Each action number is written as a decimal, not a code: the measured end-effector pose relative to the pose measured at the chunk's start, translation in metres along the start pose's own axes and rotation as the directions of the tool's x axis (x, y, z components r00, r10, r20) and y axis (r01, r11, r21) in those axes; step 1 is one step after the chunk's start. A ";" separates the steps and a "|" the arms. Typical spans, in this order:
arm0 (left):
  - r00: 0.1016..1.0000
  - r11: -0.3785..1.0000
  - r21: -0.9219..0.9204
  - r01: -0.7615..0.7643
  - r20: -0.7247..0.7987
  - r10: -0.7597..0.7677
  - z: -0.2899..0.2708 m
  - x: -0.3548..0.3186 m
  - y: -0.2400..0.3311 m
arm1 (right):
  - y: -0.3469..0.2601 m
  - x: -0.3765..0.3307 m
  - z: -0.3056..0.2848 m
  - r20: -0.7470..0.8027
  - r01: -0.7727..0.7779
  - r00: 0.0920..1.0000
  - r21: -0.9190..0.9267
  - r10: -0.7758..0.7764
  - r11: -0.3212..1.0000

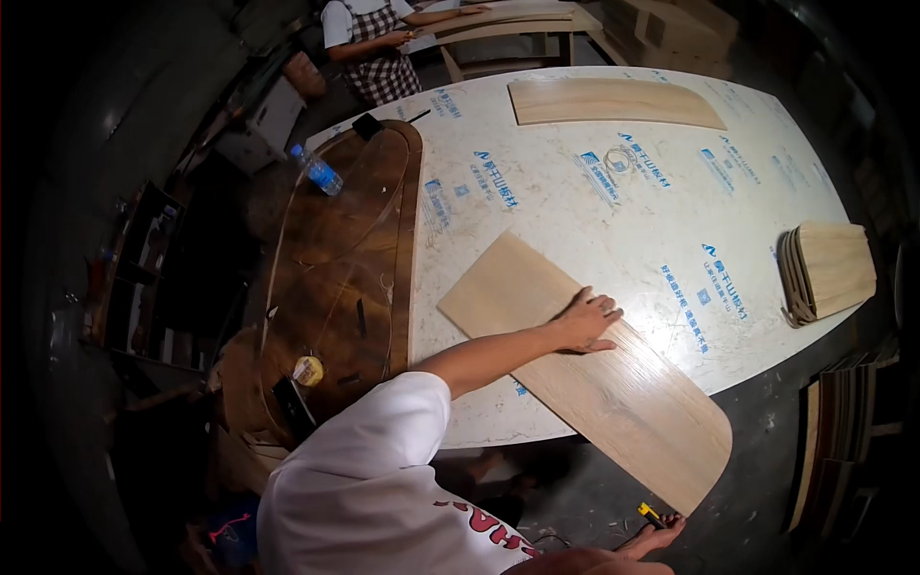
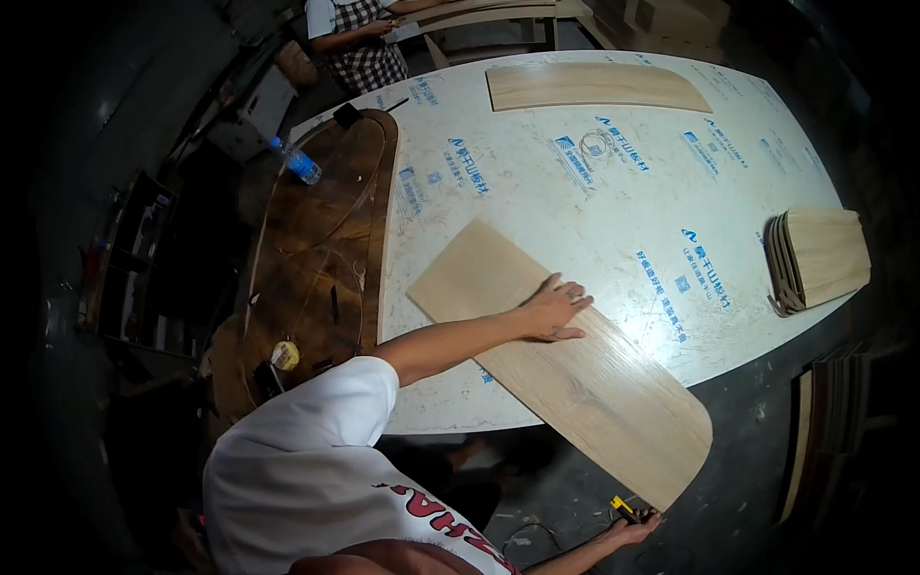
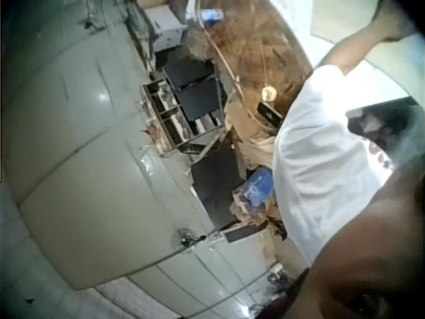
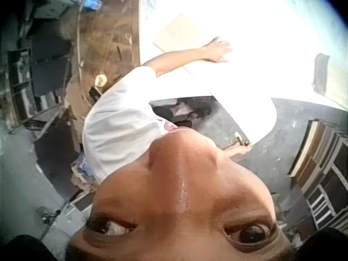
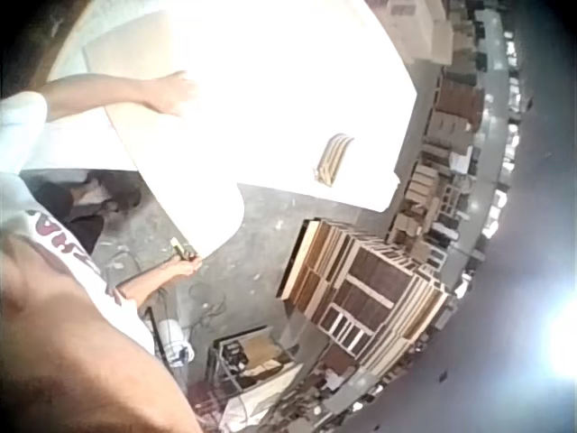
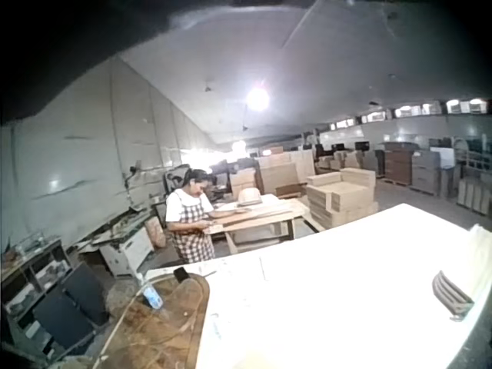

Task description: The person sands the edges and surface of a curved wood board by hand, then uses a utility knife to trim excess material from the edge before continuing to sand it.

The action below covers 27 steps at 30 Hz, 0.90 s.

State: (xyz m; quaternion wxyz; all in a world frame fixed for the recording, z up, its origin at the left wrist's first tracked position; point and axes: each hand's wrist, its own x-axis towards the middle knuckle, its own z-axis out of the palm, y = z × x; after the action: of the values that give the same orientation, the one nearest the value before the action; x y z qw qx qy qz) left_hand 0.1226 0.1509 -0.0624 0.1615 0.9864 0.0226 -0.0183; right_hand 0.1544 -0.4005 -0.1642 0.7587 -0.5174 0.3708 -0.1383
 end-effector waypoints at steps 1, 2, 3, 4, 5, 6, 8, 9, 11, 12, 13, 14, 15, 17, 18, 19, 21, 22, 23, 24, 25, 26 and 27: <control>1.000 1.000 0.007 0.005 0.009 -0.005 0.006 -0.010 -0.013 | 0.006 -0.013 0.003 -0.002 -0.012 1.000 -0.002 0.012 1.000; 0.987 0.989 0.037 0.144 -0.075 -0.141 0.015 -0.023 -0.031 | 0.018 -0.031 0.005 0.157 -0.027 0.987 -0.072 0.038 0.997; 0.950 0.958 0.046 0.282 -0.154 -0.272 0.023 -0.037 -0.041 | 0.021 -0.063 0.011 0.306 -0.026 0.949 -0.152 0.072 0.988; 0.949 0.959 0.026 0.282 -0.151 -0.275 0.025 -0.047 -0.044 | 0.018 -0.106 0.028 0.302 -0.056 0.947 -0.177 0.108 0.983; 0.950 0.964 -0.001 0.265 -0.172 -0.261 0.022 -0.055 -0.045 | 0.012 -0.133 0.043 0.301 -0.075 0.944 -0.203 0.135 0.976; 0.949 0.968 -0.023 0.251 -0.190 -0.251 0.021 -0.063 -0.041 | 0.015 -0.125 0.041 0.332 -0.079 0.932 -0.197 0.143 0.977; 0.925 0.956 0.030 0.292 -0.263 -0.274 0.018 -0.087 -0.022 | 0.009 -0.084 0.043 0.270 -0.153 0.939 -0.226 0.213 0.962; 0.900 0.945 0.082 0.317 -0.341 -0.272 0.014 -0.098 -0.010 | 0.006 -0.048 0.044 0.201 -0.219 0.942 -0.237 0.268 0.946; 0.834 0.902 -0.058 0.427 -0.361 -0.418 0.000 -0.121 0.023 | -0.018 0.034 0.043 0.115 0.117 0.992 -0.655 -0.054 0.746; 0.792 0.851 -0.133 0.509 -0.315 -0.523 -0.005 -0.144 0.039 | -0.029 0.040 0.053 0.125 0.332 0.927 -0.711 -0.353 0.620; 0.707 0.784 -0.220 0.581 -0.340 -0.620 0.000 -0.176 0.054 | -0.041 0.046 0.060 0.262 0.402 0.911 -0.735 -0.317 0.546; 0.620 0.706 -0.201 0.679 -0.356 -0.699 0.012 -0.203 0.072 | -0.052 0.056 0.070 0.388 0.475 0.880 -0.739 -0.274 0.478; 0.528 0.599 -0.263 0.756 -0.294 -0.797 0.035 -0.222 0.084 | -0.060 0.078 0.072 0.467 0.462 0.876 -0.743 -0.120 0.484; 0.378 0.401 -0.303 0.864 -0.134 -0.916 0.074 -0.246 0.108 | -0.056 0.101 0.070 0.490 0.477 0.870 -0.801 -0.062 0.361; 0.408 0.451 -0.374 0.810 -0.193 -0.892 0.083 -0.249 0.104 | -0.052 0.099 0.070 0.496 0.484 0.866 -0.799 -0.063 0.356; 0.440 0.509 -0.445 0.737 -0.255 -0.861 0.079 -0.241 0.102 | -0.058 0.095 0.065 0.496 0.483 0.866 -0.797 -0.063 0.364; 0.426 0.450 -0.397 0.800 -0.152 -0.892 0.058 -0.213 0.100 | -0.068 0.083 0.046 0.616 0.550 0.787 -0.726 0.033 0.413; 0.421 0.464 -0.293 0.836 -0.201 -0.885 0.049 -0.199 0.088 | -0.060 0.063 0.035 0.619 0.554 0.786 -0.692 -0.016 0.463; 0.412 0.465 -0.297 0.834 -0.225 -0.883 0.047 -0.196 0.066 | -0.052 0.054 0.014 0.631 0.563 0.775 -0.661 -0.040 0.496; 0.545 0.668 -0.385 0.637 -0.389 -0.743 0.051 -0.172 0.034 | -0.020 0.131 -0.066 0.741 0.680 0.670 -0.590 -0.042 0.435; 0.585 0.789 -0.396 0.469 -0.530 -0.614 0.054 -0.180 0.016 | -0.024 0.084 -0.080 0.664 0.580 0.744 -0.695 0.070 0.425; 0.620 0.731 -0.540 0.417 -0.419 -0.663 0.034 -0.169 0.010 | -0.036 0.016 -0.085 0.569 0.472 0.793 -0.800 0.219 0.371; 0.659 0.647 -0.672 0.361 -0.307 -0.687 0.015 -0.151 0.009 | -0.037 -0.044 -0.098 0.473 0.379 0.803 -0.874 0.362 0.303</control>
State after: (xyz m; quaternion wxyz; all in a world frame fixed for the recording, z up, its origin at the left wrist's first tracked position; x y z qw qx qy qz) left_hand -0.0284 0.1316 -0.0665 0.4142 0.8027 0.3696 0.2180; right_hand 0.0617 -0.4574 -0.1312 0.3745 -0.8782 0.1165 0.2739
